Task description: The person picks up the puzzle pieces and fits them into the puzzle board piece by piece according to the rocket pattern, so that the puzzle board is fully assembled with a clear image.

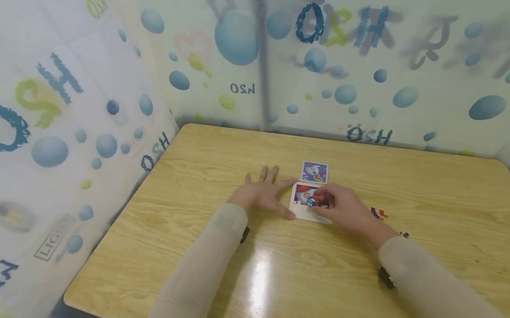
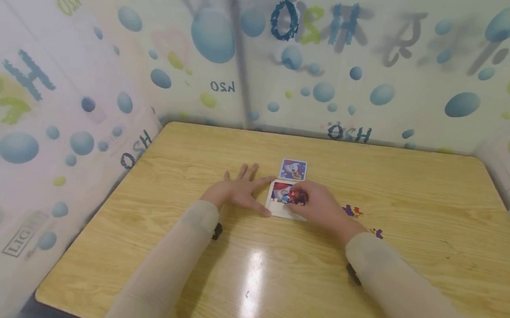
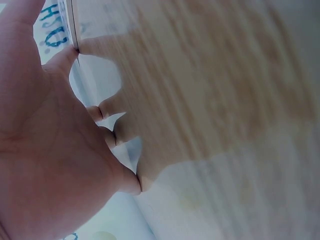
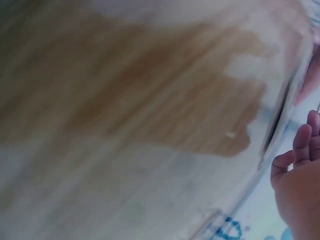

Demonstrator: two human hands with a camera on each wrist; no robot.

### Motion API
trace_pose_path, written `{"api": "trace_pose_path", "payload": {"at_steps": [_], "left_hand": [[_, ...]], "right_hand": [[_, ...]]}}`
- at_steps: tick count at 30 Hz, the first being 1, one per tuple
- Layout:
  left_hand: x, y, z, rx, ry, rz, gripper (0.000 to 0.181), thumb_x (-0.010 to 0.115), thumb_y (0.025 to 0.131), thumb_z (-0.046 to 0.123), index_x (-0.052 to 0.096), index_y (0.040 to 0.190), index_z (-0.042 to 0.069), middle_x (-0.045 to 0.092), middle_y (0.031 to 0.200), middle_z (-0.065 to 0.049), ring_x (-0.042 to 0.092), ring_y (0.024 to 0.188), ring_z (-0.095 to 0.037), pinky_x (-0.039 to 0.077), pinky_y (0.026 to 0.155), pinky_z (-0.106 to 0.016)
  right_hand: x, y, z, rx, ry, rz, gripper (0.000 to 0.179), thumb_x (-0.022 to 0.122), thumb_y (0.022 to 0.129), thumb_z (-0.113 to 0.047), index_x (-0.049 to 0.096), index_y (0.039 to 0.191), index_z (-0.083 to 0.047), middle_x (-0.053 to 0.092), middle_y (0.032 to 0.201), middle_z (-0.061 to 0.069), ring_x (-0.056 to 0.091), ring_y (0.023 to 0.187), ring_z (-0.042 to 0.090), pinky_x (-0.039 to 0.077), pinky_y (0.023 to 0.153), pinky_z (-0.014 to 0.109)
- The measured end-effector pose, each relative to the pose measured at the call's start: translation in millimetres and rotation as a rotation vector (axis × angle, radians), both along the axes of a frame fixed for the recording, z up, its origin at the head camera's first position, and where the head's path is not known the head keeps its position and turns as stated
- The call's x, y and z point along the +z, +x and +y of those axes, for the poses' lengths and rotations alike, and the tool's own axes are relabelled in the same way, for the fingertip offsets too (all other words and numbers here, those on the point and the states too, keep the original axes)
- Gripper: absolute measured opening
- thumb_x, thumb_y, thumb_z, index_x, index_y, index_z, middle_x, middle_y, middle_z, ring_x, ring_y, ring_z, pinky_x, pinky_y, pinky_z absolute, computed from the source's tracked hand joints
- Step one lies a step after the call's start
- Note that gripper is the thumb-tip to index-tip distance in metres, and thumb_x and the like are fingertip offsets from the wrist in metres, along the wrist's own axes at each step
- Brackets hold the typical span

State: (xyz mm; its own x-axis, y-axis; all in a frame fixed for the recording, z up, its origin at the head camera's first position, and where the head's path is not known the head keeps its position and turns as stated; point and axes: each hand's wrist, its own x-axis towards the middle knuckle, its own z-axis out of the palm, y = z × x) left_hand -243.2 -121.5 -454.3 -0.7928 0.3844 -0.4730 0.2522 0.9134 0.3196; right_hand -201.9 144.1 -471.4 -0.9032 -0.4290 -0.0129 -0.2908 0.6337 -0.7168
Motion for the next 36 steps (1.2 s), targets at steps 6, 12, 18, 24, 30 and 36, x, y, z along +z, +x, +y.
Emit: {"api": "trace_pose_path", "payload": {"at_steps": [6, 12, 18, 24, 30, 36], "left_hand": [[-0.2, -1.0, -0.1, -0.009, 0.009, -0.005, 0.112, 0.074, 0.079, 0.082, 0.012, 0.168, 0.052, -0.024, 0.178, -0.01, -0.025, 0.163, -0.041, -0.016, 0.121, -0.081], [-0.4, -1.1, -0.4, -0.015, 0.009, -0.004, 0.112, 0.073, 0.079, 0.082, 0.011, 0.168, 0.052, -0.024, 0.178, -0.011, -0.024, 0.163, -0.042, -0.015, 0.122, -0.081], [1.6, 0.6, -0.7, -0.014, 0.0, 0.004, 0.111, 0.073, 0.08, 0.081, 0.012, 0.168, 0.052, -0.022, 0.179, -0.011, -0.023, 0.164, -0.042, -0.014, 0.123, -0.081], [2.7, 0.6, -0.3, -0.016, 0.001, 0.004, 0.111, 0.073, 0.08, 0.082, 0.012, 0.168, 0.052, -0.022, 0.179, -0.011, -0.023, 0.164, -0.042, -0.013, 0.123, -0.081], [0.7, 0.1, -0.6, -0.018, 0.005, -0.002, 0.112, 0.073, 0.08, 0.082, 0.011, 0.168, 0.052, -0.023, 0.179, -0.011, -0.024, 0.164, -0.042, -0.014, 0.122, -0.082], [1.1, 0.0, -0.2, -0.013, 0.009, -0.007, 0.112, 0.073, 0.08, 0.081, 0.011, 0.168, 0.052, -0.023, 0.179, -0.011, -0.024, 0.164, -0.042, -0.014, 0.122, -0.082]], "right_hand": [[-2.1, -2.8, -14, 0.044, 0.015, -0.019, 0.041, 0.08, 0.095, -0.028, 0.07, 0.131, -0.01, 0.066, 0.105, 0.006, 0.056, 0.094, 0.02, 0.05, 0.079, 0.032], [-4.7, -6.4, -23, 0.067, 0.032, -0.026, 0.041, 0.08, 0.094, -0.026, 0.071, 0.129, -0.009, 0.067, 0.107, 0.005, 0.057, 0.092, 0.02, 0.052, 0.08, 0.032], [-4.0, -4.9, -25, 0.07, 0.041, -0.025, 0.037, 0.078, 0.095, -0.024, 0.07, 0.127, -0.008, 0.067, 0.111, 0.005, 0.058, 0.096, 0.02, 0.052, 0.084, 0.032], [-4.1, -4.1, -23, 0.086, 0.058, -0.018, 0.04, 0.077, 0.096, -0.023, 0.07, 0.132, -0.007, 0.069, 0.116, 0.007, 0.06, 0.101, 0.021, 0.056, 0.09, 0.038], [-6.2, -3.3, -24, 0.107, 0.112, 0.018, 0.04, 0.076, 0.097, -0.024, 0.071, 0.133, -0.009, 0.071, 0.12, 0.006, 0.063, 0.109, 0.022, 0.059, 0.099, 0.046], [-5.5, -1.9, -25, 0.127, 0.142, 0.071, 0.039, 0.077, 0.097, -0.027, 0.073, 0.131, -0.01, 0.073, 0.129, 0.01, 0.066, 0.117, 0.026, 0.056, 0.107, 0.052]]}}
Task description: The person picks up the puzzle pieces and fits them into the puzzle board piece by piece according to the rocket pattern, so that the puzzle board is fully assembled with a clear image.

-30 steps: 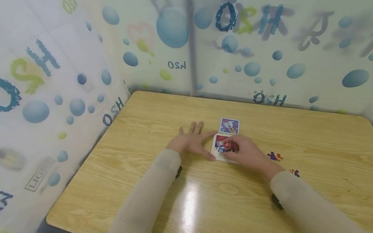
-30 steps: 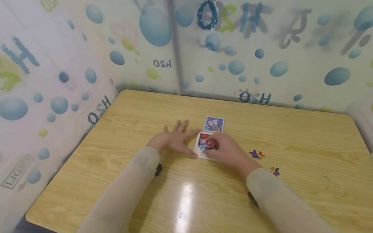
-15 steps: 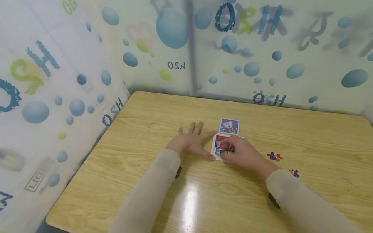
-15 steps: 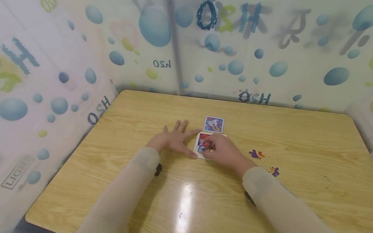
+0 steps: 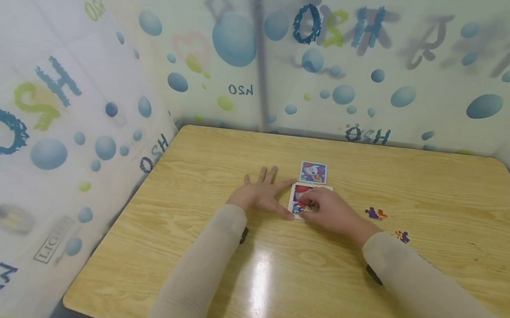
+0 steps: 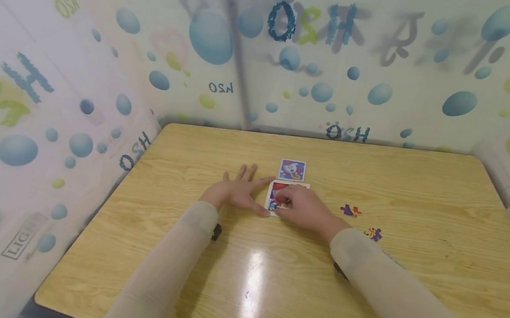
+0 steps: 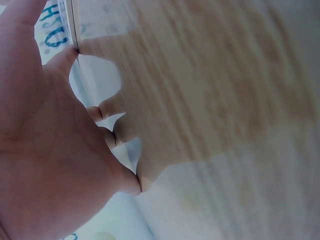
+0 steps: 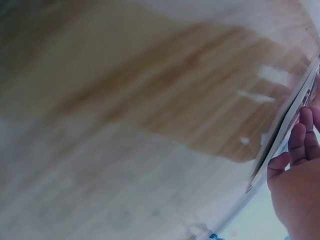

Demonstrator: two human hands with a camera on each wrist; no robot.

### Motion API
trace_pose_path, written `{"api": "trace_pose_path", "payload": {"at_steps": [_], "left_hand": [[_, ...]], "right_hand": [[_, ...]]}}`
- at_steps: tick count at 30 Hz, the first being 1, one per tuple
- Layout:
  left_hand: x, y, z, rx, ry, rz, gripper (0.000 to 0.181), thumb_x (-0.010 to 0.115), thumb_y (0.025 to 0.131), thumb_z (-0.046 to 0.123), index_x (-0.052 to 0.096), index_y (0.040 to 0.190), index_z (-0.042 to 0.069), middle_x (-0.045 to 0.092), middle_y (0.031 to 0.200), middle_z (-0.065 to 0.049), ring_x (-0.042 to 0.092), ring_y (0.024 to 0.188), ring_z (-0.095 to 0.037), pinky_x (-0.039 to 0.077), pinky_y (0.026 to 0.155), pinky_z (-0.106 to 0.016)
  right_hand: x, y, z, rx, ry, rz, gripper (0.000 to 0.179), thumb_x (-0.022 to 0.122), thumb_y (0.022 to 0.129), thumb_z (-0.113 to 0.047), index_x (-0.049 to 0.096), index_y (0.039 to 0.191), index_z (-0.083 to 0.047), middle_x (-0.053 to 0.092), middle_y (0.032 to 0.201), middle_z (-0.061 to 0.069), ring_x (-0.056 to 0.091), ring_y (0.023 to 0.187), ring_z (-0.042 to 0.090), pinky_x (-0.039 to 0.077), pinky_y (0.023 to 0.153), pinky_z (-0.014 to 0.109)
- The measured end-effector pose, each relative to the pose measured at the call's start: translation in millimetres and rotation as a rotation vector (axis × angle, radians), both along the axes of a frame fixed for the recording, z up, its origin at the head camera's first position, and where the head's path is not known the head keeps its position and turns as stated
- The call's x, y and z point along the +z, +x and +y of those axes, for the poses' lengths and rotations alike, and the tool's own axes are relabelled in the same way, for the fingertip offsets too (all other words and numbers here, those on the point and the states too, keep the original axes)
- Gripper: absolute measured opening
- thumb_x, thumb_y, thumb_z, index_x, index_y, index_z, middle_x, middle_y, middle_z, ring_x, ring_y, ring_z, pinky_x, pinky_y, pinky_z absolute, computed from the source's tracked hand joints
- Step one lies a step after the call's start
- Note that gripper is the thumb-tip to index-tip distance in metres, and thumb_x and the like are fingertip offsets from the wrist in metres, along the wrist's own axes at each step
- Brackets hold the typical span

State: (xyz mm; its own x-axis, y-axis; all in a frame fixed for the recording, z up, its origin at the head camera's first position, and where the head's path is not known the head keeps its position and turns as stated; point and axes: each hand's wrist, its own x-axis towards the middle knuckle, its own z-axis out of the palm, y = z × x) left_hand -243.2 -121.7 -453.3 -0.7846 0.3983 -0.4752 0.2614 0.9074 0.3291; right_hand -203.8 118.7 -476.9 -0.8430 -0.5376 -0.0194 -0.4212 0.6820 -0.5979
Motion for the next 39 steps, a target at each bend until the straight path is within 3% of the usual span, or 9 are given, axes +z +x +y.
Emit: {"api": "trace_pose_path", "payload": {"at_steps": [16, 39], "left_hand": [[2.5, 1.2, 0.8, 0.003, 0.001, 0.001, 0.112, 0.073, 0.08, 0.08, 0.012, 0.168, 0.051, -0.022, 0.179, -0.012, -0.024, 0.164, -0.042, -0.013, 0.122, -0.082], [1.2, 0.8, 0.4, 0.005, 0.001, 0.002, 0.111, 0.073, 0.08, 0.081, 0.012, 0.168, 0.051, -0.022, 0.179, -0.011, -0.025, 0.164, -0.042, -0.013, 0.122, -0.083]], "right_hand": [[-3.1, 0.3, -0.6, 0.022, 0.03, 0.04, 0.037, 0.077, 0.099, -0.028, 0.074, 0.132, -0.012, 0.07, 0.136, 0.011, 0.066, 0.125, 0.03, 0.055, 0.111, 0.053], [-3.3, 2.0, -0.7, 0.047, 0.035, 0.063, 0.037, 0.073, 0.101, -0.03, 0.074, 0.134, -0.012, 0.069, 0.135, 0.01, 0.068, 0.121, 0.028, 0.058, 0.107, 0.052]]}}
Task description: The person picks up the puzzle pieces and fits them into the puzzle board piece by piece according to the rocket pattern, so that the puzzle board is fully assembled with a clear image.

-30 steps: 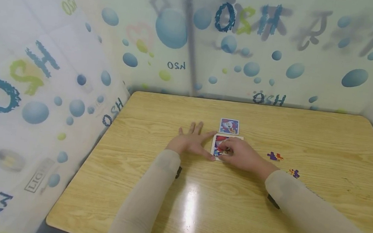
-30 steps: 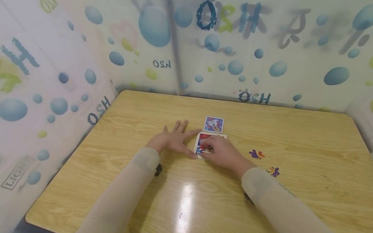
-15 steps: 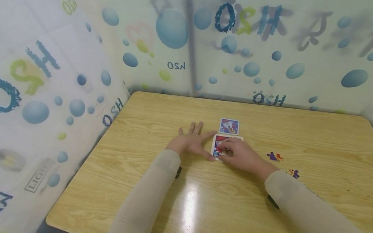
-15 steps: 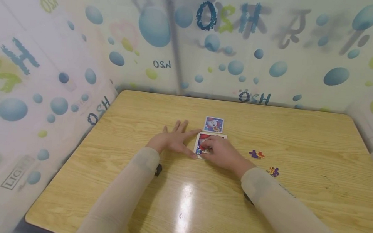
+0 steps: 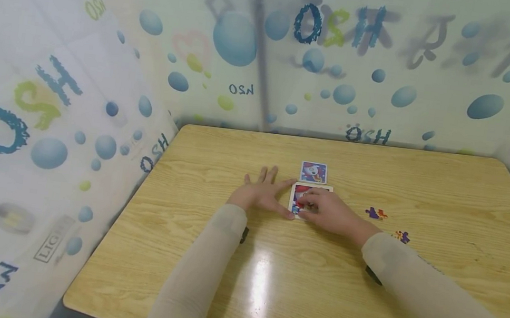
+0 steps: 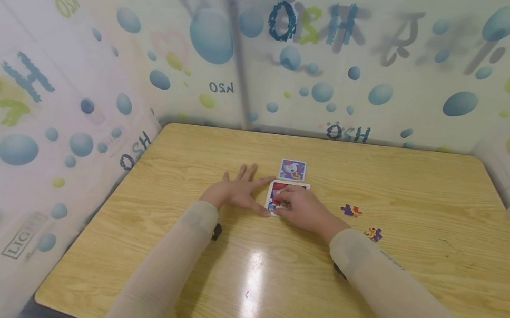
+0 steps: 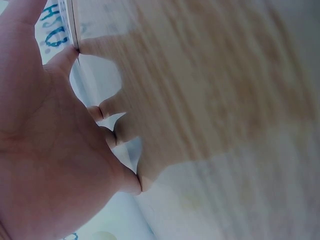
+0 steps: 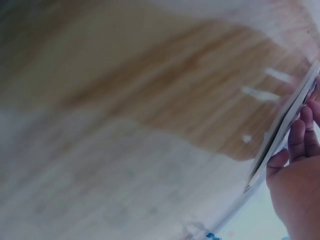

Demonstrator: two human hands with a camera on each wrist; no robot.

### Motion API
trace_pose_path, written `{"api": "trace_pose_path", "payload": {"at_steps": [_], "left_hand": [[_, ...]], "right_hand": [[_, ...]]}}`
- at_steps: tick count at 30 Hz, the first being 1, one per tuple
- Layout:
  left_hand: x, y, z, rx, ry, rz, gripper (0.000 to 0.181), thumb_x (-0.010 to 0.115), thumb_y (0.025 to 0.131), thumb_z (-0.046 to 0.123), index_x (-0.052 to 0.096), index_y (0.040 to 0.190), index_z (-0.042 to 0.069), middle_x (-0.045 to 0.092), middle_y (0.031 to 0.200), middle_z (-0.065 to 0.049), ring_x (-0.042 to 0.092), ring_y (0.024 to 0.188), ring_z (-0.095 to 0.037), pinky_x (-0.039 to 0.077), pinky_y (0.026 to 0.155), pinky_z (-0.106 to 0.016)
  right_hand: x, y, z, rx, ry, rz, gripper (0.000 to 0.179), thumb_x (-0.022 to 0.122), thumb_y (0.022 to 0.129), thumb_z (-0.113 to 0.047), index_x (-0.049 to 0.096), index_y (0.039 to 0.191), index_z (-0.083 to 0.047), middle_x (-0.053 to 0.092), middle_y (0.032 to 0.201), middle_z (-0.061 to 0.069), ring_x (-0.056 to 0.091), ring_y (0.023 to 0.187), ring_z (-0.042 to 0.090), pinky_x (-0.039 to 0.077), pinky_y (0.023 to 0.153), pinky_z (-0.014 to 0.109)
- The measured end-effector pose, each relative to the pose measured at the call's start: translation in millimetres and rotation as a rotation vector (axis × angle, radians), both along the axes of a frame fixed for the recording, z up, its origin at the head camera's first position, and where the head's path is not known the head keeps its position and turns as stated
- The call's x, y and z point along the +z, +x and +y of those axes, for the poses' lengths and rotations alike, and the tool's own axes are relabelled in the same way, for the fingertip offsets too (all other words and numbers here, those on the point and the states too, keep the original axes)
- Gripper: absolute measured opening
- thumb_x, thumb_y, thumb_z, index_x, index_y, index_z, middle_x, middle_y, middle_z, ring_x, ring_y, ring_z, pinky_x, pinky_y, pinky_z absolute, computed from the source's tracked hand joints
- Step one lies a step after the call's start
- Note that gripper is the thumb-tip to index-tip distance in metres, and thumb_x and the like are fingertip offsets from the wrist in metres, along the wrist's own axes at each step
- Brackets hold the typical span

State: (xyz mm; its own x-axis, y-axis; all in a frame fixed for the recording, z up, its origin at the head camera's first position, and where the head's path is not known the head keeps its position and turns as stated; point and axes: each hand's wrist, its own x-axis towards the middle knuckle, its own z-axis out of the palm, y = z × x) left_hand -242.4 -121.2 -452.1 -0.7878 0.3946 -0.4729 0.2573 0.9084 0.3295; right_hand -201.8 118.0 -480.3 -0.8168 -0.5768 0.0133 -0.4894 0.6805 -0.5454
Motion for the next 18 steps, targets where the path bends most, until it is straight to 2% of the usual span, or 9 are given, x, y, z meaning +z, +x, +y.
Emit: {"api": "trace_pose_path", "payload": {"at_steps": [18], "left_hand": [[-2.0, -0.3, 0.0, -0.005, 0.001, 0.003, 0.11, 0.073, 0.081, 0.08, 0.011, 0.168, 0.052, -0.024, 0.179, -0.01, -0.026, 0.163, -0.041, -0.013, 0.121, -0.084]], "right_hand": [[-0.2, 0.1, -0.6, -0.007, 0.014, -0.011, 0.036, 0.072, 0.102, -0.028, 0.073, 0.135, -0.012, 0.067, 0.137, 0.012, 0.068, 0.123, 0.03, 0.058, 0.108, 0.052]]}}
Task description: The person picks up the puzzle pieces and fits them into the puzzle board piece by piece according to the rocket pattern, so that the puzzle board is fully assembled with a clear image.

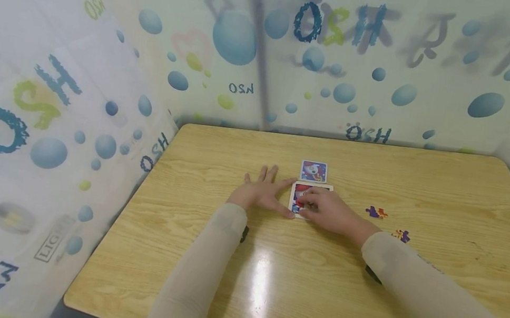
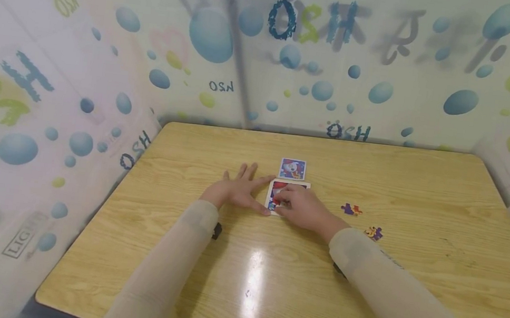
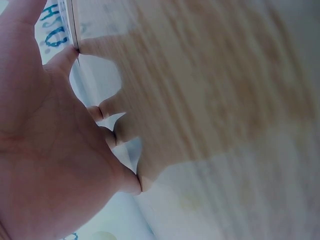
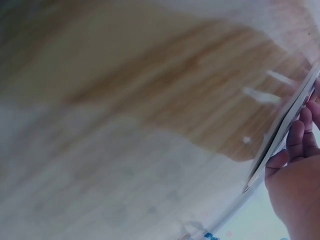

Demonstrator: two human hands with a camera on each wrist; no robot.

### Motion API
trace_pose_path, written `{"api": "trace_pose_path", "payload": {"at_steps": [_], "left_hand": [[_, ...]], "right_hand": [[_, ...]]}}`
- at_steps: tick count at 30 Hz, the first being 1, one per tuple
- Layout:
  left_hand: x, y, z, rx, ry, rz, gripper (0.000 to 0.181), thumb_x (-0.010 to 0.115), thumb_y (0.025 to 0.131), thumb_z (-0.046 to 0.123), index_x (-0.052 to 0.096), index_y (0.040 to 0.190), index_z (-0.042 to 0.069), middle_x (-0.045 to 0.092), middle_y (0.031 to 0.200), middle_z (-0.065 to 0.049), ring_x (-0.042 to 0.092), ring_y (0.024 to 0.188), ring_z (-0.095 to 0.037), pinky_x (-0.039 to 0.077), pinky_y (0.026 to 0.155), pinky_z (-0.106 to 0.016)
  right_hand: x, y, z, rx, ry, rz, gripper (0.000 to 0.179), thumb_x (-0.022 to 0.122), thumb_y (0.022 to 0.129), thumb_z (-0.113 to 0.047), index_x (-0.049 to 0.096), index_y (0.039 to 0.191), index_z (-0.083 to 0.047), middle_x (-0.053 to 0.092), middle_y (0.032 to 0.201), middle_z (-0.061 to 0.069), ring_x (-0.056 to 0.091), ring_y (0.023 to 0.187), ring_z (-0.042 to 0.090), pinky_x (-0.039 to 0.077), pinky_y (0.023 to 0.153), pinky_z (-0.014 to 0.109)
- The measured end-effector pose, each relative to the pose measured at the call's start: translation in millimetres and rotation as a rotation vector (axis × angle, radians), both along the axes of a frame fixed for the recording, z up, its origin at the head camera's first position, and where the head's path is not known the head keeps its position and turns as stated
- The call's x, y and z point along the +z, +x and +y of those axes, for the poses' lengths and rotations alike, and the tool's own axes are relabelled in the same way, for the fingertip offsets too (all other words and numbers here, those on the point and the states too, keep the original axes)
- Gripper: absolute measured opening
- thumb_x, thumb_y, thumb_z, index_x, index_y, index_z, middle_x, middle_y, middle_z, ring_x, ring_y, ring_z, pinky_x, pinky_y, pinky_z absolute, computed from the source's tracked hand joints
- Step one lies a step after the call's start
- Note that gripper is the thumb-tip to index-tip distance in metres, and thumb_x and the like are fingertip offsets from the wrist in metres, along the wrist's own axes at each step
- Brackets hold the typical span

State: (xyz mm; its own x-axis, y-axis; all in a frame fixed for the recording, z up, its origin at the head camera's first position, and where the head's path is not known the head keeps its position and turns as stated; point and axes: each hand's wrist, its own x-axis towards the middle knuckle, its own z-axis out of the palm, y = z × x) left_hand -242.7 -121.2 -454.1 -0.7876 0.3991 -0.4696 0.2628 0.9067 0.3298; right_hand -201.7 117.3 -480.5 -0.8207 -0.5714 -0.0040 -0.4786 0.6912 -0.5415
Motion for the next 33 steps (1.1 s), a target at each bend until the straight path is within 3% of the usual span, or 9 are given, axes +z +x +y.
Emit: {"api": "trace_pose_path", "payload": {"at_steps": [33], "left_hand": [[-0.8, -0.6, 0.0, 0.002, 0.004, -0.004, 0.111, 0.073, 0.081, 0.081, 0.011, 0.168, 0.052, -0.024, 0.179, -0.01, -0.026, 0.163, -0.041, -0.014, 0.121, -0.083]], "right_hand": [[1.3, 0.2, -0.4, -0.016, 0.0, -0.024, 0.036, 0.073, 0.102, -0.029, 0.074, 0.135, -0.013, 0.068, 0.136, 0.012, 0.067, 0.122, 0.03, 0.057, 0.108, 0.053]]}}
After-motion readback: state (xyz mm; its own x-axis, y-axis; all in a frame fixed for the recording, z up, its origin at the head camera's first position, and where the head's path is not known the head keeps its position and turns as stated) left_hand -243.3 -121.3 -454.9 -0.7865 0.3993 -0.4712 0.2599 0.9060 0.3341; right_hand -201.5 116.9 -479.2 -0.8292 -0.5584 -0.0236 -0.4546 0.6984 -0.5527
